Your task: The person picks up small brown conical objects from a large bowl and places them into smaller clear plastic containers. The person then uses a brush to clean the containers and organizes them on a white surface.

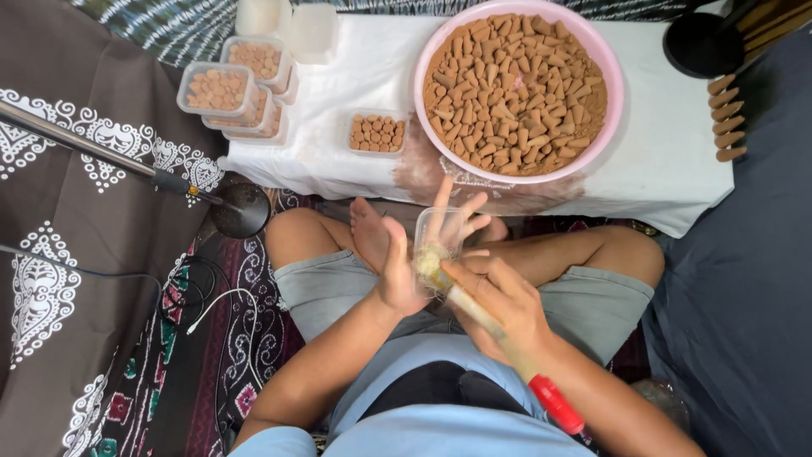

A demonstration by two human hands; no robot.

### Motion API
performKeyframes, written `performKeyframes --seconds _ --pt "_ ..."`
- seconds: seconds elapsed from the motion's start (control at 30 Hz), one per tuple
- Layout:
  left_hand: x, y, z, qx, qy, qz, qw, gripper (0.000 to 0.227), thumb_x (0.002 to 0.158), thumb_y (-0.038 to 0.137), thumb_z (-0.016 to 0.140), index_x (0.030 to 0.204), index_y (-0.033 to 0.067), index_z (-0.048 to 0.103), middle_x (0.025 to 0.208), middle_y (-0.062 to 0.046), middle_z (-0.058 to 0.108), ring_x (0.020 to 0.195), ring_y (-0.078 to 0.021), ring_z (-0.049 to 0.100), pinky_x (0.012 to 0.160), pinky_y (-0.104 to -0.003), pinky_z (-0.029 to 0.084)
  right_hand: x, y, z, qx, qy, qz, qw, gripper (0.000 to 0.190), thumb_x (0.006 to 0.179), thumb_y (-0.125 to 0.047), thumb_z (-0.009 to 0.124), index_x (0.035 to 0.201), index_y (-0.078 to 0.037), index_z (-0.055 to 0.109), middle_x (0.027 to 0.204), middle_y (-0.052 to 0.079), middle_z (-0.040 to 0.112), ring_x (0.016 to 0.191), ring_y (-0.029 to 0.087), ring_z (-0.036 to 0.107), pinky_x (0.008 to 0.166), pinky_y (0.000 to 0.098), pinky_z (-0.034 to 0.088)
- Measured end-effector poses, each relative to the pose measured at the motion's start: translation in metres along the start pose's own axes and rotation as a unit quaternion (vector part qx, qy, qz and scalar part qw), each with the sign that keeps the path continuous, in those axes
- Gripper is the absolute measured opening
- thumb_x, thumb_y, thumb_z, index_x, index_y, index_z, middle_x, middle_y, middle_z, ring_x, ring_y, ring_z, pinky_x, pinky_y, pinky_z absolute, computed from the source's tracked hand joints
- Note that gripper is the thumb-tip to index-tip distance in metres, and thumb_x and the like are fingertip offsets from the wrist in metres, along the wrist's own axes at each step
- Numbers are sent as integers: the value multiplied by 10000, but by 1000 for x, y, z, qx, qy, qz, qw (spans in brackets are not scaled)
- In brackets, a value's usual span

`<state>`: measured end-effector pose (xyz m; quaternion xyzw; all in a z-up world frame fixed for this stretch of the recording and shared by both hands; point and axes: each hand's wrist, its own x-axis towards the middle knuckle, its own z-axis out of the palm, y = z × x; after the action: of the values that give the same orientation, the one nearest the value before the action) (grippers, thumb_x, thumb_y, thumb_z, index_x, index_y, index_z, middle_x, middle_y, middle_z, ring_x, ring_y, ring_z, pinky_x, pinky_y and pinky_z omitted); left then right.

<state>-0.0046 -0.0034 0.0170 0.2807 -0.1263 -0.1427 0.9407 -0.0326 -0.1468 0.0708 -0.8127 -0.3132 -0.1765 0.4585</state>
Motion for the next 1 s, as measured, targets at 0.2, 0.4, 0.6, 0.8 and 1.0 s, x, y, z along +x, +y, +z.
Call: performKeyframes --seconds 0.2,0.4,0.6,0.8,1.0 --pt "-6 -18 23 -8 148 -9 989 707 1074 571 278 1647 165 204 1549 -71 433 1262 -181 528 1076 -294 448 1 40 9 78 76 38 993 380 896 -39 710 1273 4 731 992 169 674 770 266 684 673 347 563" --pt "14 -23 -30 235 221 102 941 666 1050 383 526 1606 117 272 1049 -10 460 937 -121 481 928 -270 461 -11 -4 -1 120 3 154 981 388 910 -87 687 1293 -28 717 955 163 690 767 274 659 691 441 566" --pt "4 1 10 383 256 167 872 478 1014 43 602 1473 148 518 1102 -81 605 1037 -182 687 945 -305 563 -40 51 15 104 21 257 961 377 780 -171 880 1092 -6 747 916 158 690 821 256 656 786 445 523" --pt "-1 3 -21 282 269 121 913 225 873 21 775 1052 -15 643 865 -151 661 754 -268 771 652 -274 642 -38 58 16 69 79 223 969 284 827 -101 829 1041 29 694 962 184 650 903 286 648 853 454 491" --pt "4 26 31 208 264 108 936 188 918 66 637 1100 19 632 1059 -201 721 918 -191 712 823 -381 622 -20 59 11 9 177 143 974 274 867 -62 835 1088 30 702 1005 156 658 929 294 675 849 423 510"
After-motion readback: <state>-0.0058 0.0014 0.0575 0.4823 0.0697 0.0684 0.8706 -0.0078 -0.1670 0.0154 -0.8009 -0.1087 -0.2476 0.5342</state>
